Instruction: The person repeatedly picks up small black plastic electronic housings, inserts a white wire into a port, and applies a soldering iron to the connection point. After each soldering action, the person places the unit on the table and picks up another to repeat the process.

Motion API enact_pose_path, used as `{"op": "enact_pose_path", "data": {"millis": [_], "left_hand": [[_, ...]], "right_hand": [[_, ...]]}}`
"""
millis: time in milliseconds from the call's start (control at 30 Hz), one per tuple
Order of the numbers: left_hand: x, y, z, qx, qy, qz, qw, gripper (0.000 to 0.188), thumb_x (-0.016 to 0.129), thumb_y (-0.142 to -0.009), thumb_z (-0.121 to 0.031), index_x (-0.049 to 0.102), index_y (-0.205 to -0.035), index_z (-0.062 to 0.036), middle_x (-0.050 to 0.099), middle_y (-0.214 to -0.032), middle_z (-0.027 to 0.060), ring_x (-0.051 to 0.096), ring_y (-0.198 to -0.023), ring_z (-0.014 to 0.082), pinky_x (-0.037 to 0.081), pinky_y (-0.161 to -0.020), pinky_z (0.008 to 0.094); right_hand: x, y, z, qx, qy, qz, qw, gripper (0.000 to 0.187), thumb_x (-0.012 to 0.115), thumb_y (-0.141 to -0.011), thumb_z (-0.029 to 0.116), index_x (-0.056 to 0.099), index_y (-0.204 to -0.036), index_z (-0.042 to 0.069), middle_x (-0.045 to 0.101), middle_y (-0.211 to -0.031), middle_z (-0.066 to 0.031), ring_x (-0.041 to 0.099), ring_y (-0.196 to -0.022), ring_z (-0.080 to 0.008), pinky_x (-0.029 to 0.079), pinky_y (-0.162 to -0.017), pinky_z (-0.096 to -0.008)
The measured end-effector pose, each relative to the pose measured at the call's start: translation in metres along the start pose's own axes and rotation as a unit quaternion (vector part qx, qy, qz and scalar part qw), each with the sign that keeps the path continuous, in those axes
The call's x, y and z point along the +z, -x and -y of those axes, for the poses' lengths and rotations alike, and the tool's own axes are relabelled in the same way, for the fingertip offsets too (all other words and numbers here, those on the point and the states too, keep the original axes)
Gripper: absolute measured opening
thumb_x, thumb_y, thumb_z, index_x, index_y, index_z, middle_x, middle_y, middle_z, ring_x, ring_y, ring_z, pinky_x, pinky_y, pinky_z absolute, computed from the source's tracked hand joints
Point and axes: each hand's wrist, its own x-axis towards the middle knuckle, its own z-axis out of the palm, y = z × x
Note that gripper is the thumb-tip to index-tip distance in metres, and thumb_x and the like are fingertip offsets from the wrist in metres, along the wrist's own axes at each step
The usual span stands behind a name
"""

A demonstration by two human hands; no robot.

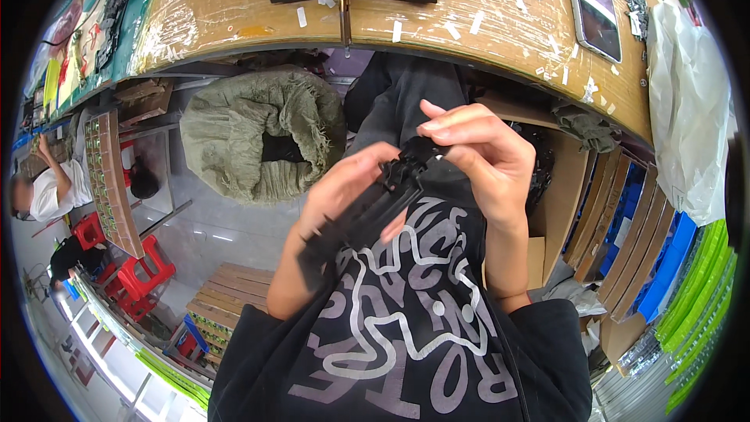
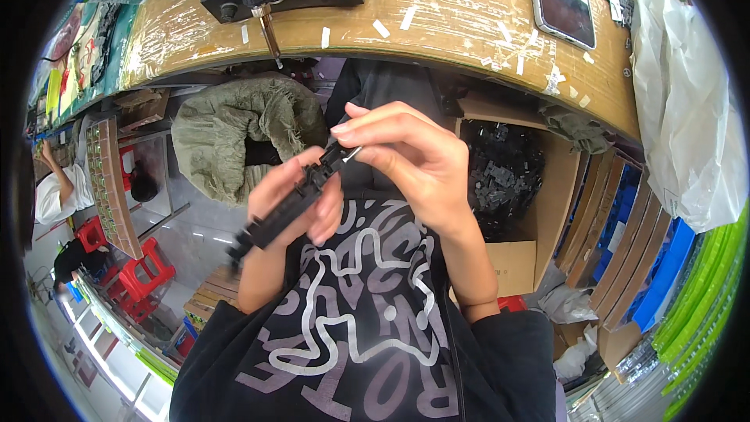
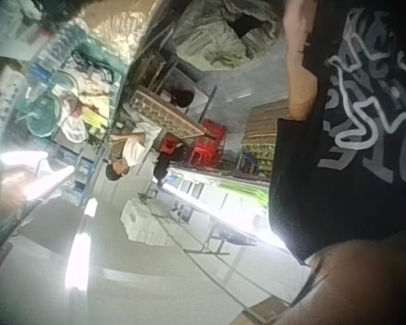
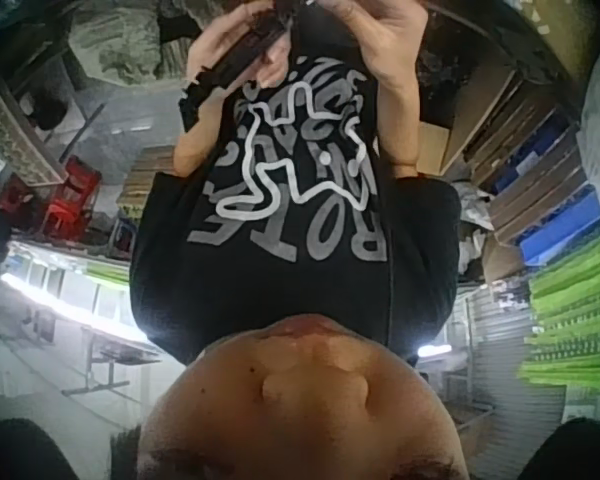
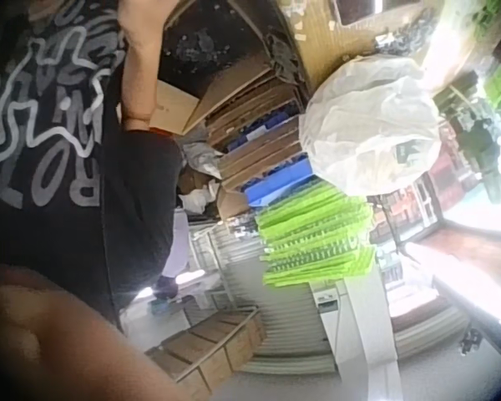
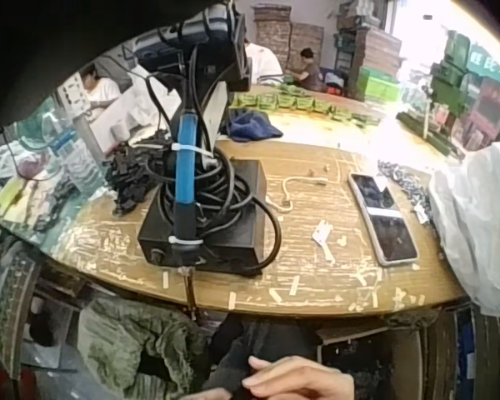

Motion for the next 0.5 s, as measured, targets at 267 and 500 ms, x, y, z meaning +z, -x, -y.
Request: {"op": "enact_pose_path", "data": {"millis": [267, 500], "left_hand": [[0.004, -0.004, -0.018, -0.031, -0.1, -0.064, 0.992, 0.034, 0.044, -0.077, -0.017, 0.041, -0.102, 0.0068, 0.039, -0.048, 0.0039, 0.031, -0.03, 0.0085, 0.023, -0.028, 0.0213], [-0.003, -0.015, -0.031, 0.047, -0.203, -0.15, 0.966, 0.026, 0.047, -0.074, -0.01, 0.051, -0.097, 0.0024, 0.053, -0.07, 0.0009, 0.044, -0.054, 0.0034, 0.035, -0.05, 0.0168]], "right_hand": [[-0.004, -0.024, -0.014, 0.033, 0.049, 0.141, 0.988, 0.012, 0.057, -0.072, -0.003, 0.063, -0.082, 0.0, 0.062, -0.087, -0.0111, 0.059, -0.083, -0.0196, 0.037, -0.093, -0.0406], [0.003, -0.032, -0.023, 0.062, 0.084, 0.088, 0.991, 0.014, 0.054, -0.075, -0.005, 0.062, -0.086, -0.002, 0.051, -0.108, -0.013, 0.052, -0.094, -0.0175, 0.045, -0.079, -0.0291]]}}
